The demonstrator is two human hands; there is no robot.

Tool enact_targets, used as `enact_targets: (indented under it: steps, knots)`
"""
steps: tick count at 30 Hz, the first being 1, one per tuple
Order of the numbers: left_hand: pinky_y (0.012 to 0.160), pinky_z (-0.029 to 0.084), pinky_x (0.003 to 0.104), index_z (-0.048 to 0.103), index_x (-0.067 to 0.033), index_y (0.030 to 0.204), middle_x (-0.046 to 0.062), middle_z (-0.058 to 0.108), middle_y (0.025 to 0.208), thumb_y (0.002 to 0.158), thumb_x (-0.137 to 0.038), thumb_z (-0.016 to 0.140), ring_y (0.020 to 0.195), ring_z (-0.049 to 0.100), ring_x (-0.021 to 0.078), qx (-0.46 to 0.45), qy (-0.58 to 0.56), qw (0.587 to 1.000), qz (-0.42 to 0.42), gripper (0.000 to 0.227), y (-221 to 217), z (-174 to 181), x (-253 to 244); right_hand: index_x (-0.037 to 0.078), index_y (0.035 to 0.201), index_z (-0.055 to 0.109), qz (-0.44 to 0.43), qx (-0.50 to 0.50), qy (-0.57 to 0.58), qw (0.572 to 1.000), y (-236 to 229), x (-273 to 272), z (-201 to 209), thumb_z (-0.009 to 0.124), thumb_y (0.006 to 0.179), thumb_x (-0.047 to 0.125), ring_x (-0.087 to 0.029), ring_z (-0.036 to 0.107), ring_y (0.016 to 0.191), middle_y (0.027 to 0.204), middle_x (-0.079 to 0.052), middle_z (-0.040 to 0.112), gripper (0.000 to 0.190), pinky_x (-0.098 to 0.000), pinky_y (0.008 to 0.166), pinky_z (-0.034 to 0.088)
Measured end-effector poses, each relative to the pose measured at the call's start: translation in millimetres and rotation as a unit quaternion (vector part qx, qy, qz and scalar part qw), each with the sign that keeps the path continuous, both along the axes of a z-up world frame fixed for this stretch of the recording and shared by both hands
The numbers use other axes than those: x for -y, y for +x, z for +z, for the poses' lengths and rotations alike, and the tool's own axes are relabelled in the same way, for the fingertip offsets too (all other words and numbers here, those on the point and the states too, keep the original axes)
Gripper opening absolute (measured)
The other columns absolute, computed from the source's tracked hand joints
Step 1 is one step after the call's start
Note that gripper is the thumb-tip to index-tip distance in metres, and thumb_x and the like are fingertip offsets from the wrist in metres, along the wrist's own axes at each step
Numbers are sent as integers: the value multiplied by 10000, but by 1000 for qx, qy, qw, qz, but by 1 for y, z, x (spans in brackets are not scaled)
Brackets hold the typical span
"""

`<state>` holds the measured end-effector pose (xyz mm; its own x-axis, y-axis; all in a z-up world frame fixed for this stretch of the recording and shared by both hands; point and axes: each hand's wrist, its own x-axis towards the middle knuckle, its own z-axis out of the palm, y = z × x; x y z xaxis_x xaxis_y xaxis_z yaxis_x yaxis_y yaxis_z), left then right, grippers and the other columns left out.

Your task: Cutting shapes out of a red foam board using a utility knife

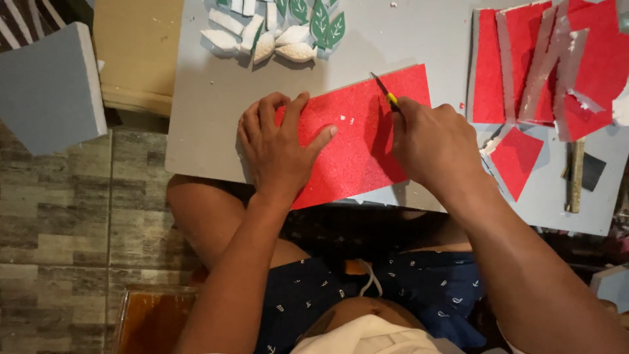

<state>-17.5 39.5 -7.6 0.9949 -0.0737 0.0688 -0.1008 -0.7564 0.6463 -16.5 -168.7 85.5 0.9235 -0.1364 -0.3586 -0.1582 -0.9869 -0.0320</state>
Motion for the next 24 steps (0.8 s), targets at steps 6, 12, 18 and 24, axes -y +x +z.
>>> enact_targets:
  steps: [6,12,18,24]
  knots:
    - [1104,255,546,634,-178,1358,99,466,1251,952,-555,702,1276,380,345,6,-6,1000,1,559,0,1,0,102,1065,733,-7,-23,10,1000,-3,0,1,491,1064,312,-536,720,749,698,-263,686,320,-608,638,565]
    - [1112,260,555,638,-196,1345,108,463,1268,932,-510,745,1294,377,344,-25,-9,1000,13,529,1,4,2,107,1139,722,-24,-49,9,998,-15,-5,11,481,1060,339,-537,722,784,765,-296,685,344,-611,691,582]
    - [1106,281,564,627,-201,1358,131,463,1274,943,-481,755,1287,388,351,-32,-18,999,17,517,2,6,3,94,1280,664,-58,-91,17,994,-28,-17,32,432,1066,294,-593,689,945,902,-361,675,373,-647,820,561]
    - [1097,296,578,636,-205,1346,129,467,1268,925,-483,775,1282,396,361,-22,-9,1000,16,523,1,5,3,151,1082,683,-72,-116,5,991,-39,-6,24,461,1041,401,-533,718,857,781,-269,697,338,-599,759,576]
